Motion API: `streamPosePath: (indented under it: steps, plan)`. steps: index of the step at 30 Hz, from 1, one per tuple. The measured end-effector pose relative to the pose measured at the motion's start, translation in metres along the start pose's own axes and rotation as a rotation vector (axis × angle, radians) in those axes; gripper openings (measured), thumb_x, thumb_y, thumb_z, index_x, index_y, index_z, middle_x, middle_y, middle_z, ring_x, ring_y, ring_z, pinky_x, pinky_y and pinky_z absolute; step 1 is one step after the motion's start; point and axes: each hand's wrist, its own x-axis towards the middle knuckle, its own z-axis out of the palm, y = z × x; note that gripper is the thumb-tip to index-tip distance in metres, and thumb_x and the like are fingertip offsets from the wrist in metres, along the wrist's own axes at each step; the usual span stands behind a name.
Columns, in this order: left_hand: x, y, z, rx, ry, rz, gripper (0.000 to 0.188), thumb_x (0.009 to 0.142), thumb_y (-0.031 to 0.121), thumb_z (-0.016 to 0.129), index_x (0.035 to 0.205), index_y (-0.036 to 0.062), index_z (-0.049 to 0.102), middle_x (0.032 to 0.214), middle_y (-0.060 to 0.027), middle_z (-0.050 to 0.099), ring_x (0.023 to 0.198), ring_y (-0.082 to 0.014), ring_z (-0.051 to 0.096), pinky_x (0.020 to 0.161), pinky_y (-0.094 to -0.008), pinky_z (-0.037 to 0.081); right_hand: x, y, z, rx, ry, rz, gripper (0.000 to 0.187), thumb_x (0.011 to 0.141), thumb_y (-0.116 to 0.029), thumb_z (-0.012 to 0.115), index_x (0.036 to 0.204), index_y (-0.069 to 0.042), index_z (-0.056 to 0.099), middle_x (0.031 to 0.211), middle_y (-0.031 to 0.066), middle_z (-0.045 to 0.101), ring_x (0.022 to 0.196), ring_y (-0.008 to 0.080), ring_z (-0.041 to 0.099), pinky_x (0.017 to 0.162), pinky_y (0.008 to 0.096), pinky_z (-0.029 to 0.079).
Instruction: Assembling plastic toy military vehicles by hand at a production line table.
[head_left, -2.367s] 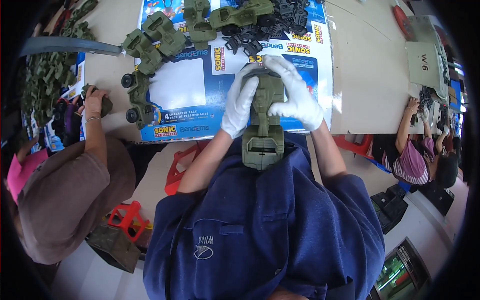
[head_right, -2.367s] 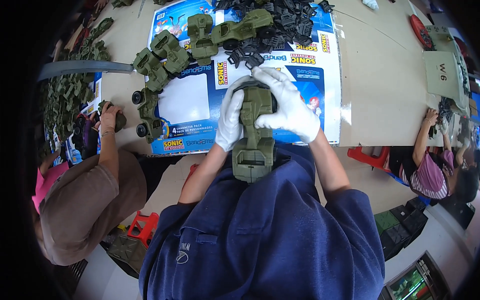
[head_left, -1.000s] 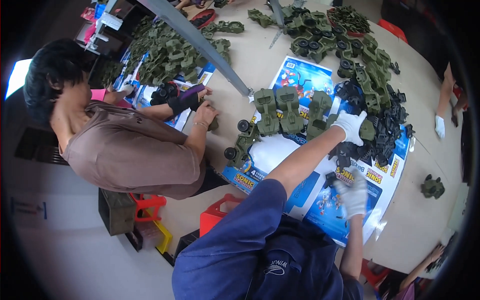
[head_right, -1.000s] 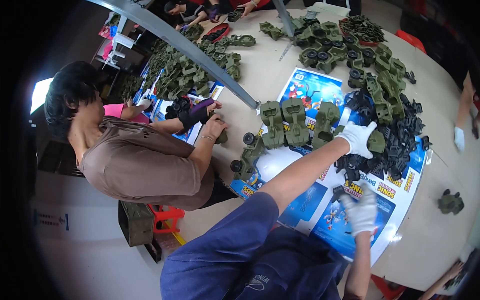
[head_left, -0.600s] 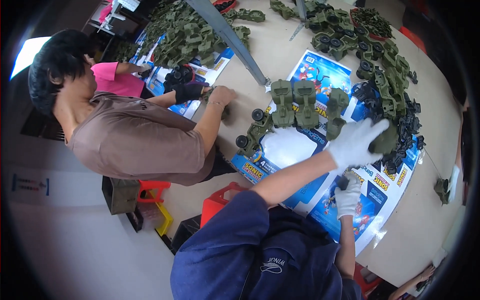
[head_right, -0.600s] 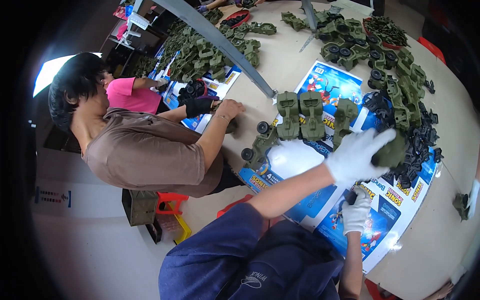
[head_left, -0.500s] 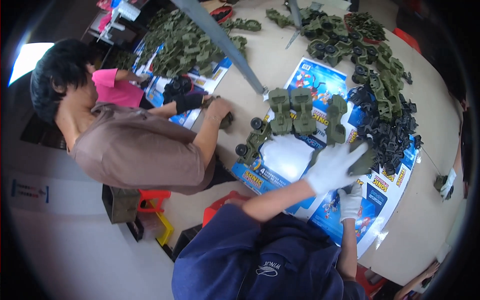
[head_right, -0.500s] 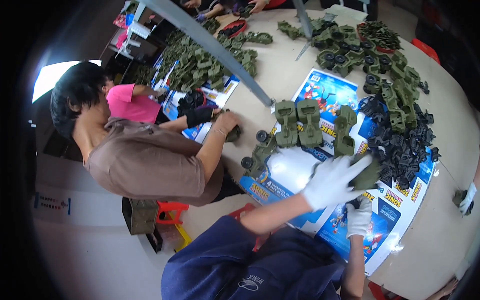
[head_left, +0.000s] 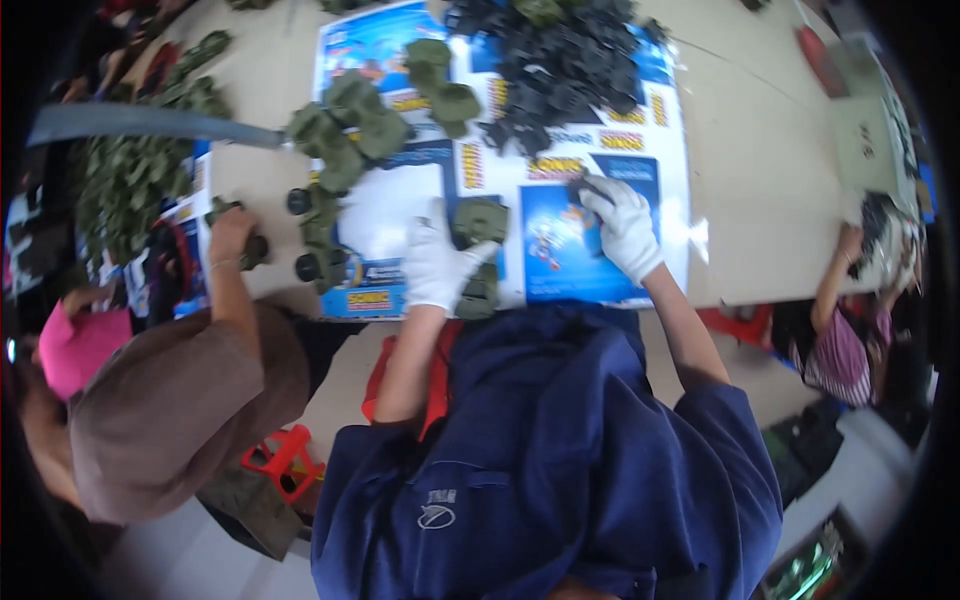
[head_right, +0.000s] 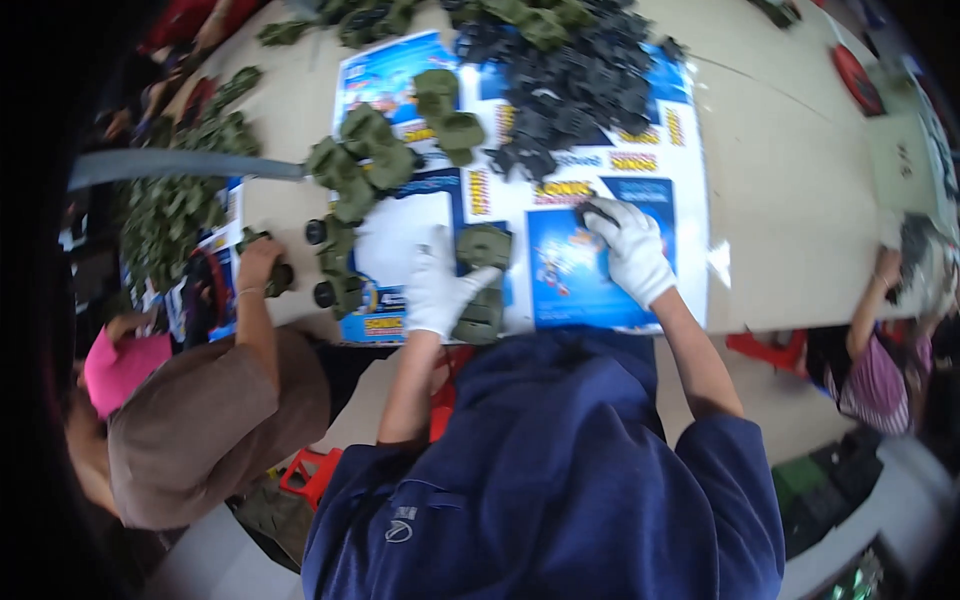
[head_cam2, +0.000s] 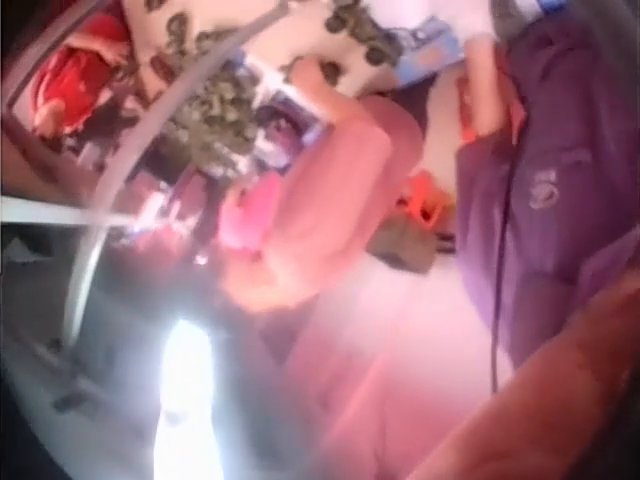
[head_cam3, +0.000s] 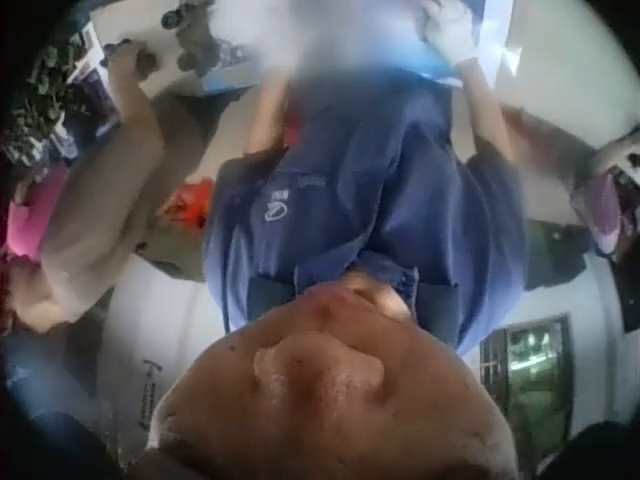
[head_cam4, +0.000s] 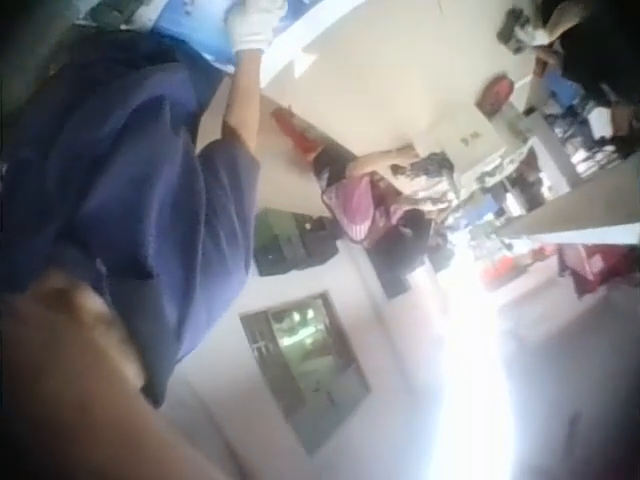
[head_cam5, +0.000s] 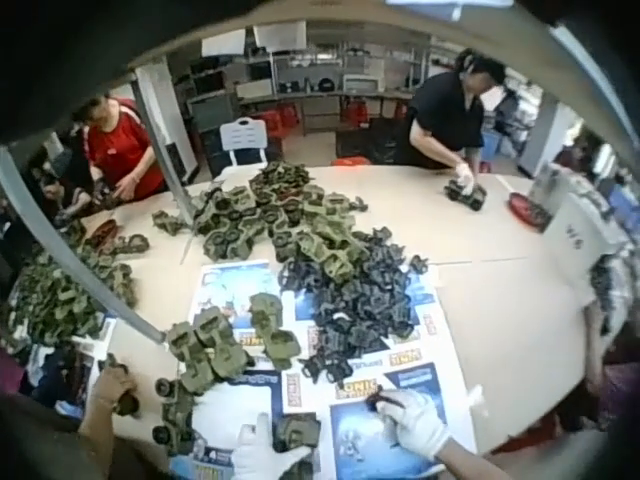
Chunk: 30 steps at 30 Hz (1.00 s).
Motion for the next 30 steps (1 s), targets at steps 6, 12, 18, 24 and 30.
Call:
streamPosePath:
  steps: [6, 12, 18, 24, 30]
  plan:
    - [0.005, 0.013, -0.005, -0.358, -0.266, -0.031, 0.122, 0.061, 0.05, 0.089, 0.153, 0.0043, 0.022, 0.138, -0.0273, 0.042, 0.121, -0.0438, 0.055, 0.101, -0.0436, 0.049, -0.019, -0.008, -0.003, 0.087, 0.127, 0.577, 0.034, 0.082, -0.013, 0.071, 0.115, -0.003, 0.066, 0.116, 0.0203, 0.067, 0.105, 0.0372, 0.066, 0.091, 0.0397, 0.053]
    - [-0.016, 0.021, 0.022, -0.379, -0.136, -0.177, 0.119, 0.064, 0.052, 0.088, 0.152, 0.0056, 0.023, 0.132, -0.0279, 0.05, 0.118, -0.0444, 0.057, 0.097, -0.0448, 0.05, 0.014, -0.025, 0.006, -0.191, -0.131, 0.634, 0.072, 0.075, -0.049, 0.079, 0.126, -0.002, 0.059, 0.115, 0.0202, 0.066, 0.1, 0.0338, 0.067, 0.086, 0.04, 0.054]
    - [-0.001, 0.004, 0.049, -0.581, -0.088, -0.093, 0.103, 0.066, 0.046, 0.089, 0.144, 0.0038, 0.038, 0.132, -0.0245, 0.056, 0.118, -0.0382, 0.059, 0.1, -0.0409, 0.049, 0.029, -0.021, 0.013, -0.286, -0.414, 0.408, 0.058, 0.085, -0.031, 0.07, 0.137, -0.009, 0.056, 0.127, 0.0198, 0.063, 0.108, 0.035, 0.064, 0.095, 0.0407, 0.05]
    - [-0.003, 0.007, 0.034, -0.587, -0.124, -0.046, 0.093, 0.069, 0.04, 0.087, 0.143, 0.0062, 0.041, 0.127, -0.0213, 0.061, 0.118, -0.0356, 0.061, 0.099, -0.0398, 0.049, 0.015, -0.017, 0.02, -0.269, -0.29, 0.542, 0.062, 0.085, -0.025, 0.07, 0.141, -0.007, 0.051, 0.121, 0.0198, 0.064, 0.102, 0.0335, 0.066, 0.089, 0.0393, 0.052]
    - [-0.015, 0.026, -0.036, -0.908, -0.423, 0.022, 0.093, 0.076, 0.029, 0.084, 0.153, 0.0119, 0.035, 0.12, -0.0167, 0.07, 0.114, -0.0228, 0.066, 0.098, -0.0314, 0.049, 0.014, -0.033, 0.0, 0.92, -0.303, 0.786, 0.048, 0.099, -0.013, 0.061, 0.144, -0.006, 0.05, 0.118, 0.0081, 0.068, 0.083, 0.0084, 0.061, 0.07, 0.0232, 0.052]
